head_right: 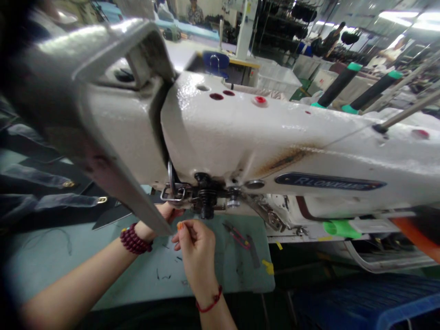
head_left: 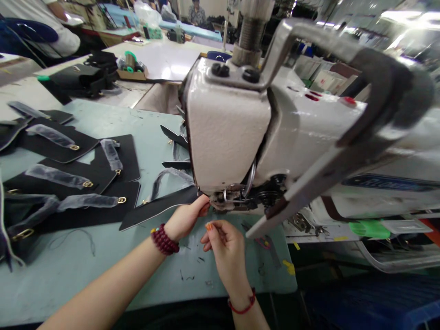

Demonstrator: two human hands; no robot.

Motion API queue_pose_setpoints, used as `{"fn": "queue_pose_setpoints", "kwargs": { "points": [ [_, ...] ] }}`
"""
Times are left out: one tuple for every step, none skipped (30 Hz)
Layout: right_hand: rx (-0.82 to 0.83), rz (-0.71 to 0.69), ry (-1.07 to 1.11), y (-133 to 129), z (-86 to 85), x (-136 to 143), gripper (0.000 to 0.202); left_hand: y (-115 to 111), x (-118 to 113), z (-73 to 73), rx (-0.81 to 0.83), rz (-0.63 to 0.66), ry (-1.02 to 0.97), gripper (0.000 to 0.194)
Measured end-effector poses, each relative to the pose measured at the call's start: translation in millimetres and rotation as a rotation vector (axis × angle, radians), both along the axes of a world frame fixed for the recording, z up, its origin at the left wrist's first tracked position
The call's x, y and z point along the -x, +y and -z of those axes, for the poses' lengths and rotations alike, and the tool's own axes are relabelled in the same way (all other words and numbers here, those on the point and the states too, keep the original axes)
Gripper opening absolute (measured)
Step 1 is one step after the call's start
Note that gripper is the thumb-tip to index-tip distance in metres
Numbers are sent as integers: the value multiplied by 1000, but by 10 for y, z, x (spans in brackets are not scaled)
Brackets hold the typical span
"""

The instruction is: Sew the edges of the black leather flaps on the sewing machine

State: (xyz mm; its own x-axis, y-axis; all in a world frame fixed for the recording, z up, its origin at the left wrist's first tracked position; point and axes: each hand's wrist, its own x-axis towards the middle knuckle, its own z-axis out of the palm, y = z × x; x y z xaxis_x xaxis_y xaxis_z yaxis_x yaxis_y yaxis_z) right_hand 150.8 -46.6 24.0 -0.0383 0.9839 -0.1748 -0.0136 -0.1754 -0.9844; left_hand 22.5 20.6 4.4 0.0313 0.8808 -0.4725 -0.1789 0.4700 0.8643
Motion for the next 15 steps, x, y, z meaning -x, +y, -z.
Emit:
{"fn": "queue_pose_setpoints", "kwargs": {
  "points": [
    [5,-2,5,-3,-5,3,25,2,-6,-15,0,-11,2,33],
    [9,-6,10,-7,-9,5,24,2,-17,-47,4,-19,3,33],
    [12,-14,15,-11,-13,9,24,0,-32,-92,14,-31,1,33],
    [12,-24,21,-16,-16,12,24,-3,-49,-145,27,-50,-4,32],
    [10,-33,26,-23,-17,16,23,-8,-67,-200,40,-72,-12,32],
    [9,-41,31,-30,-16,20,23,-14,-84,-249,50,-93,-20,32],
    [9,-46,35,-39,-14,24,22,-20,-99,-286,55,-110,-28,32],
    [10,-49,39,-47,-11,29,22,-27,-110,-308,51,-121,-35,33],
    [13,-50,43,-55,-7,33,21,-35,-118,-315,41,-124,-38,33],
    [16,-51,46,-62,-2,37,21,-44,-124,-309,25,-116,-29,34],
    [19,-55,51,-69,2,41,21,-53,-127,-293,10,-108,-10,34],
    [19,-59,55,-74,7,44,21,-65,-130,-272,-1,-100,15,34],
    [19,-62,59,-79,12,48,22,-77,-133,-251,-7,-94,43,34],
    [18,-65,61,-84,17,51,22,-92,-137,-234,-11,-91,68,35],
    [17,-66,62,-87,22,53,22,-107,-143,-221,-17,-95,88,35]
  ]
}}
